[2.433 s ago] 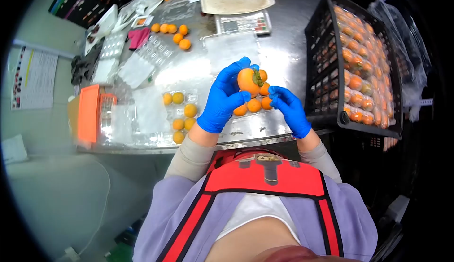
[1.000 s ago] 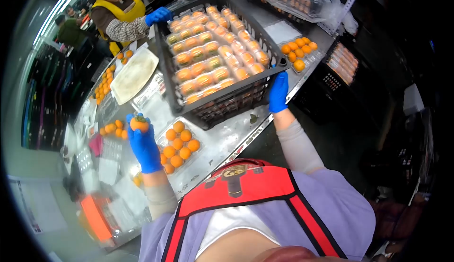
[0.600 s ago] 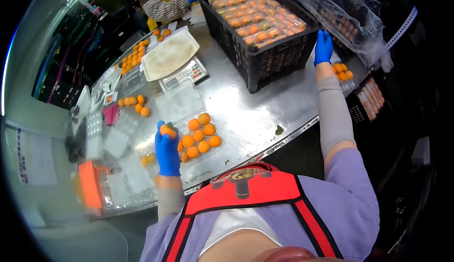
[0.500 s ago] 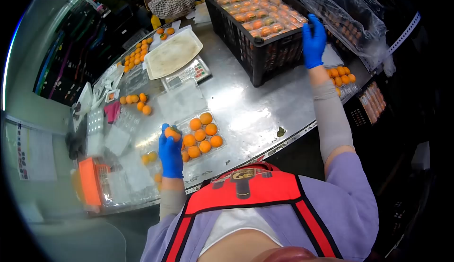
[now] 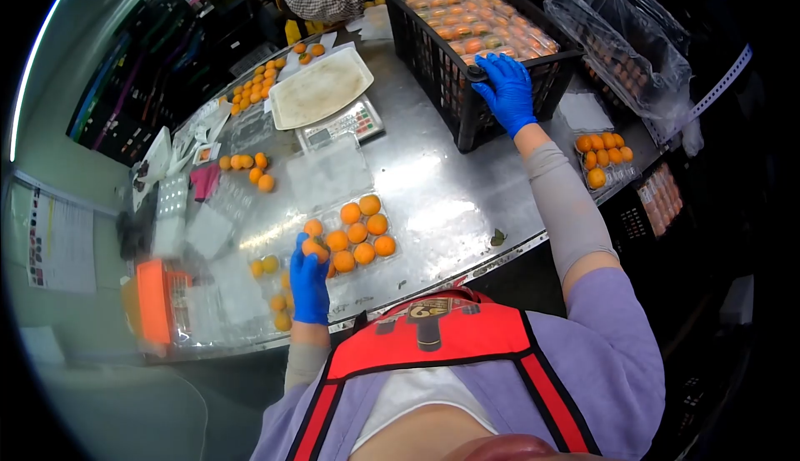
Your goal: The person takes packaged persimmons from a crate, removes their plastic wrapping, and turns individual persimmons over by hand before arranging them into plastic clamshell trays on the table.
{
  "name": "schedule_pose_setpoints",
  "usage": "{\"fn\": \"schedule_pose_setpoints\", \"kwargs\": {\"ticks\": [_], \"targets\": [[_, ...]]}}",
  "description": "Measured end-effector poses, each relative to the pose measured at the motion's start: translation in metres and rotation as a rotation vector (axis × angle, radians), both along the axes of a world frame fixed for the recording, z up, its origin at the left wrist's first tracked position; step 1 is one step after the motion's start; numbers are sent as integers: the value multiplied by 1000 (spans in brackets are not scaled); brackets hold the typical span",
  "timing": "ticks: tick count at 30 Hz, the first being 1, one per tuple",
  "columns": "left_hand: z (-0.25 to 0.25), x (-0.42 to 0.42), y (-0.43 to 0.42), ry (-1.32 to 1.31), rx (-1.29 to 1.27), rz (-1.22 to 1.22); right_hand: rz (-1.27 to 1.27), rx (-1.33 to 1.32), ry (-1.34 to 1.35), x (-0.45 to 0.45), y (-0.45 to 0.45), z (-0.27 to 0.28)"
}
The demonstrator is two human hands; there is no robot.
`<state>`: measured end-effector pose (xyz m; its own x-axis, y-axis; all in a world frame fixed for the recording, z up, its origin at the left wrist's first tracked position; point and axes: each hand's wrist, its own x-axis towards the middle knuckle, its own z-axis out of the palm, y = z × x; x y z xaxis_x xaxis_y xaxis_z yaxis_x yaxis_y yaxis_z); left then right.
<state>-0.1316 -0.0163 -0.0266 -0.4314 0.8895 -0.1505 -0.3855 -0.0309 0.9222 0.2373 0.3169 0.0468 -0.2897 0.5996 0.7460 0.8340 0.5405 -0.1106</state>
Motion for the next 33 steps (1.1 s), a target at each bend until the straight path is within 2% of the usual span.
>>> {"fn": "schedule_pose_setpoints", "kwargs": {"ticks": [5,7,9,10,12,13,14,16,17,18,24,29,33], "targets": [[-6,0,-20,-27,-15,23,6,0,18,-6,-12,7],[-10,-1,-27,-44,11,62,-71,155,86,-18,-35,14],[-8,0,-36,-43,6,83,75,139,166,-36,-75,20],[-7,0,-38,-44,4,97,270,105,246,-46,-84,0],[-4,-2,-45,-33,-15,80,302,-253,281,-74,-117,-73],[-3,-3,-48,-22,-43,60,401,-560,429,-87,-130,-114],[-3,-3,-51,-20,-38,62,304,-867,442,-102,-147,-144],[-3,-3,-55,-24,-46,101,374,-1193,372,-119,-176,-171],[-3,-4,-57,-22,-41,104,425,-1189,332,-131,-180,-203],[-4,-6,-59,-29,-37,110,384,-1529,500,-143,-190,-212],[-3,-7,-67,-43,-40,134,311,-1568,466,-161,-208,-193],[-3,-8,-66,-60,-58,144,281,-1676,712,-165,-202,-222],[0,-7,-61,-76,-31,134,303,-1603,827,-161,-210,-208]]}}
